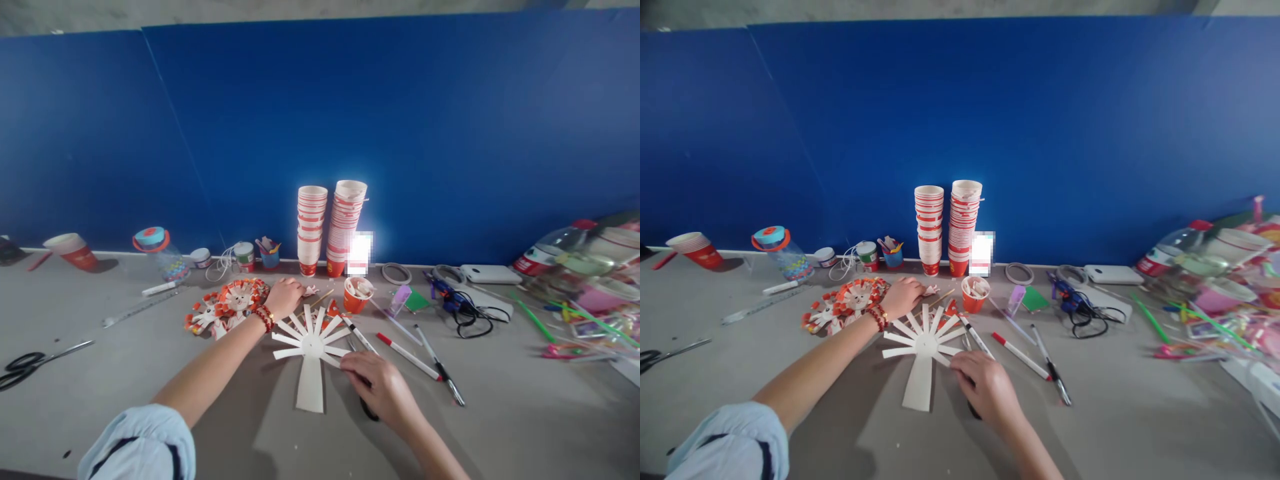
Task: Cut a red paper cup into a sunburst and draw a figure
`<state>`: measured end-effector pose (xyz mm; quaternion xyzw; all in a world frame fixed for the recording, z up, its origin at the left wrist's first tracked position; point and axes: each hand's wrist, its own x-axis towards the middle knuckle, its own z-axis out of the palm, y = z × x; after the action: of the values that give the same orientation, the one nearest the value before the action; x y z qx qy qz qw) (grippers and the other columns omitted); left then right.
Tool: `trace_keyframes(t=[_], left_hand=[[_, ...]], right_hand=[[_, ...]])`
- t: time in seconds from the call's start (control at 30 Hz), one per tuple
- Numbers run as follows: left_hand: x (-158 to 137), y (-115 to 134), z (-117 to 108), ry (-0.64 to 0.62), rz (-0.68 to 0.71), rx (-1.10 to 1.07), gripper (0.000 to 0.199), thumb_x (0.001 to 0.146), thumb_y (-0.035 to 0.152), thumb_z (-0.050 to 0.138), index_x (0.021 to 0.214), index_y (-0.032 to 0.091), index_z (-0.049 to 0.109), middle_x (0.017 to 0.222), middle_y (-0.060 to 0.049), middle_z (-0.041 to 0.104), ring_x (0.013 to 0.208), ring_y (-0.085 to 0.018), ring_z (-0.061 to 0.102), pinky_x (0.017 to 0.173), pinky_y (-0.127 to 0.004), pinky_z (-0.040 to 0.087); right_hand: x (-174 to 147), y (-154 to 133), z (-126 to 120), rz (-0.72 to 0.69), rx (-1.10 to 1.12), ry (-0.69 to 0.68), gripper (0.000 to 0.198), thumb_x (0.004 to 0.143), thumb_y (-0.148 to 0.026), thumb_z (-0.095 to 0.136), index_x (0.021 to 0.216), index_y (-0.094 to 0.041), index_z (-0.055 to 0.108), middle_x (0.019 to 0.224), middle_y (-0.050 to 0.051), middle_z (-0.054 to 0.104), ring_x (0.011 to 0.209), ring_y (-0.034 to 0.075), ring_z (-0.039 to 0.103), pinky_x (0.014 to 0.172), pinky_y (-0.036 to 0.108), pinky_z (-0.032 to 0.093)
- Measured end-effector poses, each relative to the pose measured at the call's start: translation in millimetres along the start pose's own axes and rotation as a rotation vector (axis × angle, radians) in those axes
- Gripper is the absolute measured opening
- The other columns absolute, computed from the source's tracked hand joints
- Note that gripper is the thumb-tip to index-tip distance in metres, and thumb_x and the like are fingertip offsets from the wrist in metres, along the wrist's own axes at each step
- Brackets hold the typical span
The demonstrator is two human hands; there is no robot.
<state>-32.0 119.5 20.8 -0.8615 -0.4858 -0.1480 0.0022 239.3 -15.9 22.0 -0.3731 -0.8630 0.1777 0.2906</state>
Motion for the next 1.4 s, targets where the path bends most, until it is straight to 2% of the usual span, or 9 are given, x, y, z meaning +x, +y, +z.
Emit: trace_keyframes(t=[0.13,0.33,0.47,0.6,0.73,0.83,1.07,1.23,1.4], left_hand=[[-0.9,-2.6,-4.7,0.058,0.019,-0.013,0.021,0.091,0.015,0.05,0.093,0.017,0.071,0.09,-0.011,0.069,0.1,-0.025,0.058,0.091,-0.04,0.045],[-36.9,13.4,-36.7,0.201,0.06,-0.13,0.034,0.097,0.014,0.041,0.113,0.026,0.069,0.122,-0.007,0.06,0.112,-0.02,0.052,0.097,-0.038,0.044],[-70.3,45.0,-45.8,-0.021,0.445,-0.479,0.026,0.096,0.024,0.049,0.107,0.029,0.073,0.112,-0.007,0.063,0.102,-0.018,0.058,0.091,-0.033,0.046],[-86.1,65.1,-31.3,-0.19,0.556,-0.391,0.026,0.097,0.027,0.048,0.106,0.032,0.072,0.101,-0.006,0.068,0.097,-0.018,0.059,0.093,-0.035,0.042],[-88.2,68.4,-19.0,-0.179,0.603,-0.224,0.025,0.098,0.03,0.048,0.104,0.032,0.072,0.095,-0.005,0.069,0.092,-0.019,0.059,0.088,-0.037,0.041],[-91.0,70.7,-26.8,-0.163,0.575,-0.152,0.026,0.099,0.033,0.045,0.103,0.027,0.07,0.099,-0.006,0.069,0.092,-0.02,0.059,0.086,-0.036,0.042],[-133.1,104.6,-64.2,-0.076,0.357,-0.104,0.032,0.095,0.019,0.043,0.122,0.019,0.059,0.117,-0.008,0.066,0.109,-0.021,0.056,0.105,-0.043,0.037],[-167.3,138.7,-46.6,-0.161,0.304,-0.016,0.05,0.095,0.047,0.045,0.133,0.015,0.053,0.139,-0.013,0.054,0.132,-0.028,0.044,0.118,-0.048,0.02],[-178.9,150.2,-23.6,-0.212,0.23,0.045,0.08,0.092,0.063,0.037,0.148,0.007,0.032,0.153,-0.019,0.036,0.145,-0.03,0.027,0.119,-0.047,0.018]], right_hand=[[-1.9,8.0,-6.5,0.053,0.04,-0.015,0.028,0.091,-0.017,0.046,0.095,-0.021,0.073,0.097,0.008,0.076,0.09,0.02,0.071,0.08,0.03,0.055],[-2.1,14.2,-8.9,0.039,0.081,-0.087,0.027,0.092,-0.021,0.047,0.096,-0.02,0.073,0.099,0.009,0.076,0.094,0.02,0.07,0.084,0.03,0.054],[-1.8,15.1,-9.7,0.046,0.074,-0.123,0.027,0.091,-0.02,0.047,0.097,-0.02,0.073,0.101,0.009,0.076,0.096,0.02,0.07,0.084,0.031,0.053],[-2.1,11.3,-10.2,0.013,0.039,-0.102,0.028,0.088,-0.014,0.047,0.098,-0.021,0.072,0.101,0.007,0.076,0.098,0.02,0.068,0.086,0.032,0.053],[-4.8,-4.3,-13.5,-0.072,-0.055,-0.052,0.038,0.077,-0.007,0.048,0.104,-0.021,0.07,0.111,0.009,0.072,0.106,0.023,0.063,0.094,0.039,0.05],[-11.6,-23.7,-12.2,-0.144,-0.175,0.028,0.039,0.077,-0.011,0.053,0.112,-0.021,0.067,0.124,0.011,0.065,0.118,0.028,0.055,0.101,0.049,0.044],[-45.5,-46.5,15.1,-0.166,-0.194,0.01,0.025,0.09,-0.016,0.051,0.104,-0.023,0.07,0.106,0.008,0.073,0.096,0.023,0.065,0.087,0.039,0.054],[-50.8,-41.0,21.6,-0.07,-0.168,0.004,0.023,0.091,-0.018,0.052,0.105,-0.021,0.069,0.107,0.01,0.072,0.097,0.024,0.065,0.087,0.041,0.054],[-48.3,-39.6,20.7,-0.074,-0.108,-0.004,0.023,0.091,-0.016,0.052,0.105,-0.021,0.069,0.108,0.01,0.073,0.099,0.024,0.065,0.09,0.041,0.053]])
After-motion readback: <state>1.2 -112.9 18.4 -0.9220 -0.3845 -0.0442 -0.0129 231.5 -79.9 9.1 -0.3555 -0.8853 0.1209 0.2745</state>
